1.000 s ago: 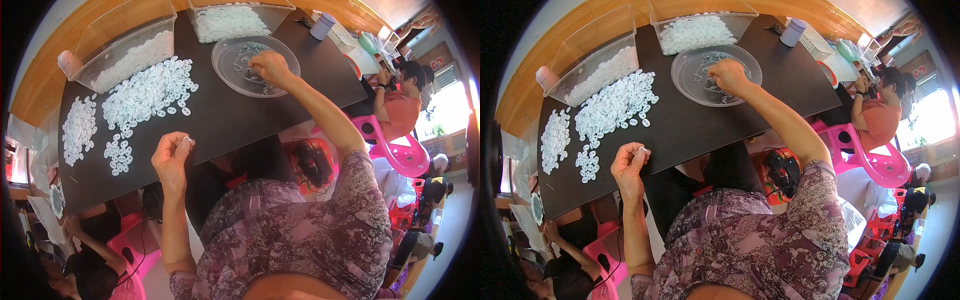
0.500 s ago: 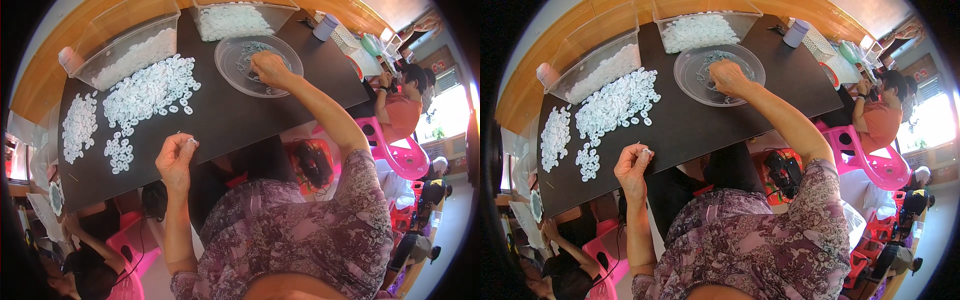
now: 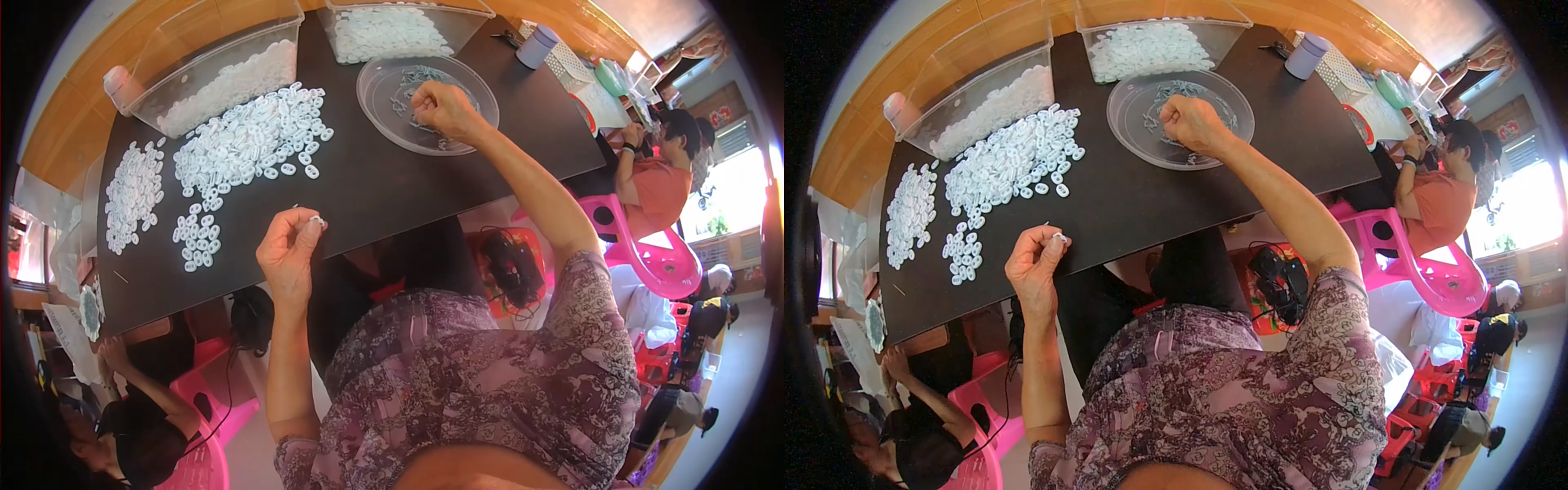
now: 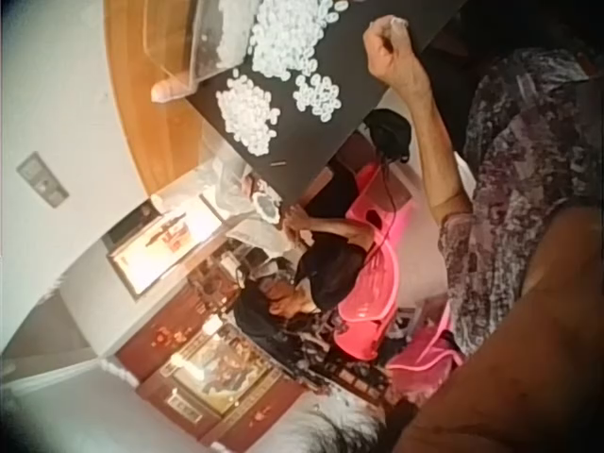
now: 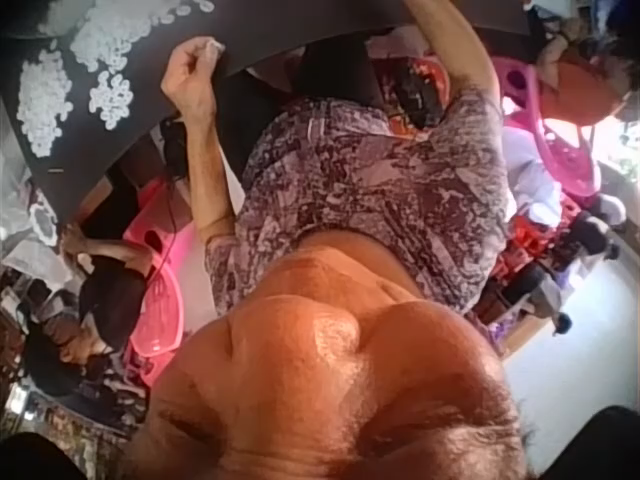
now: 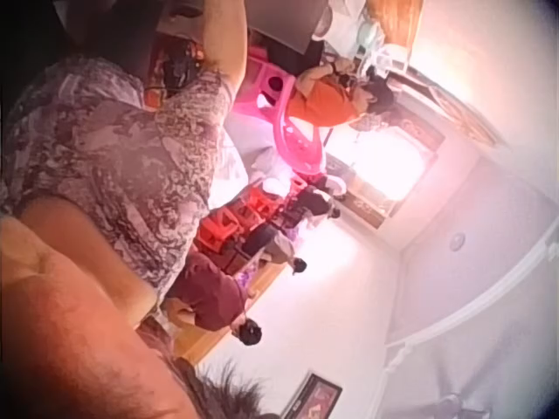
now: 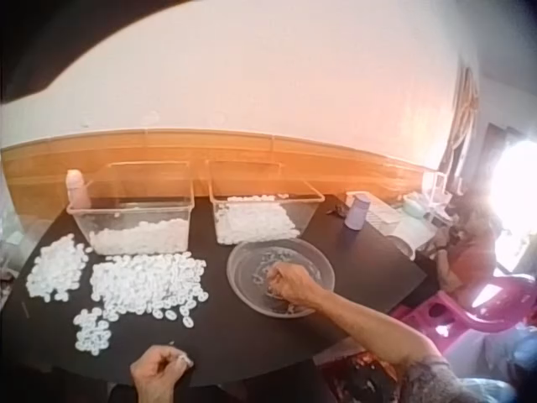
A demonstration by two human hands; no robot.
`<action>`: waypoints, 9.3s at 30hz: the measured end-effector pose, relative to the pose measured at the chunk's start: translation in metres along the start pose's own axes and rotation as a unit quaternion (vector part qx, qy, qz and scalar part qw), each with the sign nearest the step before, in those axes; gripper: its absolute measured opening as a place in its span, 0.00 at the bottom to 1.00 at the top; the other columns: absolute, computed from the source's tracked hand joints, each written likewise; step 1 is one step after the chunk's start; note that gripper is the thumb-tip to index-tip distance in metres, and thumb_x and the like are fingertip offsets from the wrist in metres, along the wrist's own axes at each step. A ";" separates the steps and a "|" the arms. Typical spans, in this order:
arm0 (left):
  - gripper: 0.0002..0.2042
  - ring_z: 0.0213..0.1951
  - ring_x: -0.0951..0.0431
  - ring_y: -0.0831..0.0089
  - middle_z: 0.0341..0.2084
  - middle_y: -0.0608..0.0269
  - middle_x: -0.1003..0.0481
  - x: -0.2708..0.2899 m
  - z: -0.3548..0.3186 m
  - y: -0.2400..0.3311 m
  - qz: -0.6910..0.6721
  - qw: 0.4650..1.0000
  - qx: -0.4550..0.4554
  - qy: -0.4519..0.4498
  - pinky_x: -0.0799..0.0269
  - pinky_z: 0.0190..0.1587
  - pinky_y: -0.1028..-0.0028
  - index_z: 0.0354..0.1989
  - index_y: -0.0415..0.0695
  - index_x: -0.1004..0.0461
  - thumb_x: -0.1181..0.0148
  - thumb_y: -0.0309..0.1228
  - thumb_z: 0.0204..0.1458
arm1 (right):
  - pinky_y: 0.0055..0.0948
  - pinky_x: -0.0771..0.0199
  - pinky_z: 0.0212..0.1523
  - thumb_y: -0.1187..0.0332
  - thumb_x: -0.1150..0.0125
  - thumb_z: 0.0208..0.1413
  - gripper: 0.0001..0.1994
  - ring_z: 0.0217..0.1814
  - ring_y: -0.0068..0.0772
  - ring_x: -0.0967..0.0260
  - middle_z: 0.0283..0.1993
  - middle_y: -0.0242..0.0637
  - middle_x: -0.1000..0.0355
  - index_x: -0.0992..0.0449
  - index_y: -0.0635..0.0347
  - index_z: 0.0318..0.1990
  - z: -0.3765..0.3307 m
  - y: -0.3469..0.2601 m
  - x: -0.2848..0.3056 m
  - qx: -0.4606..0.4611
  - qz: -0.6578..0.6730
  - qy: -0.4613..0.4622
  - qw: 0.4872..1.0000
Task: Sorting and inspecting small white plastic components on a table in a workshop environment.
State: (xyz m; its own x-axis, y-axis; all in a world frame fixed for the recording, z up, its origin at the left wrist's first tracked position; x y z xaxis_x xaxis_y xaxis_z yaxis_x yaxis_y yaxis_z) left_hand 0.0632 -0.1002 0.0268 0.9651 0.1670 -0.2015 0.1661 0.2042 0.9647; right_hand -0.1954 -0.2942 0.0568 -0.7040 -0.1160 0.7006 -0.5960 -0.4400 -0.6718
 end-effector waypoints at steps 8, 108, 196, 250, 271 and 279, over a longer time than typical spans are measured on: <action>0.05 0.33 0.27 0.80 0.28 0.66 0.26 -0.001 0.000 0.001 0.000 1.000 -0.001 -0.004 0.32 0.41 0.81 0.35 0.36 0.27 0.41 0.24 0.53 | 0.24 0.31 0.33 0.76 0.42 0.45 0.05 0.30 0.24 0.31 0.25 0.35 0.28 0.25 0.66 0.31 -0.002 0.001 -0.005 -0.033 0.080 -0.012 0.996; 0.05 0.32 0.27 0.81 0.27 0.66 0.26 0.000 -0.002 -0.001 -0.022 1.000 -0.011 0.001 0.32 0.40 0.82 0.35 0.34 0.27 0.41 0.22 0.52 | 0.43 0.32 0.33 0.72 0.46 0.42 0.04 0.33 0.50 0.29 0.27 0.44 0.27 0.25 0.58 0.25 -0.006 -0.026 0.005 0.069 -0.189 -0.026 0.979; 0.07 0.25 0.29 0.65 0.22 0.62 0.26 0.017 -0.015 0.049 0.326 0.908 -0.255 0.064 0.33 0.27 0.71 0.25 0.41 0.26 0.36 0.18 0.38 | 0.35 0.33 0.31 0.77 0.37 0.38 0.05 0.34 0.39 0.34 0.27 0.35 0.33 0.25 0.58 0.26 -0.011 -0.181 -0.145 0.375 -0.105 -0.033 0.920; 0.04 0.25 0.30 0.79 0.25 0.65 0.28 0.013 -0.035 0.004 -0.199 0.962 0.016 0.188 0.33 0.29 0.81 0.35 0.36 0.29 0.44 0.24 0.55 | 0.32 0.35 0.29 0.77 0.40 0.45 0.03 0.27 0.37 0.37 0.26 0.37 0.33 0.28 0.62 0.27 -0.097 -0.201 -0.103 0.223 0.177 0.040 0.958; 0.03 0.25 0.31 0.78 0.24 0.62 0.27 0.007 -0.039 0.017 -0.153 0.975 0.042 0.158 0.35 0.28 0.81 0.33 0.35 0.28 0.44 0.22 0.54 | 0.21 0.30 0.31 0.79 0.47 0.55 0.03 0.29 0.20 0.33 0.26 0.34 0.31 0.30 0.69 0.30 -0.099 -0.178 -0.118 0.006 0.366 -0.026 0.930; 0.03 0.25 0.31 0.79 0.24 0.63 0.27 0.009 -0.041 0.015 -0.143 0.976 0.042 0.160 0.36 0.28 0.81 0.33 0.35 0.28 0.44 0.22 0.54 | 0.21 0.31 0.32 0.78 0.47 0.55 0.03 0.31 0.19 0.34 0.27 0.33 0.30 0.30 0.68 0.31 -0.101 -0.172 -0.125 0.007 0.368 -0.033 0.929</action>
State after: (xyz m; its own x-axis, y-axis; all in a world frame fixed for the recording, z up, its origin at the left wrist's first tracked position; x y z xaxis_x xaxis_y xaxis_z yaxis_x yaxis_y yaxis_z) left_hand 0.0664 -0.0560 0.0328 0.7666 0.4099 -0.4942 0.4482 0.2094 0.8690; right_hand -0.0437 -0.1145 0.0610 -0.8932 -0.4446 0.0669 0.0422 -0.2311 -0.9720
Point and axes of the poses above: each hand's wrist, its own z-axis towards the middle knuckle, its own x-axis out of the back of the hand, y = z × x, the point moved 8 cm from there along z, towards the middle knuckle
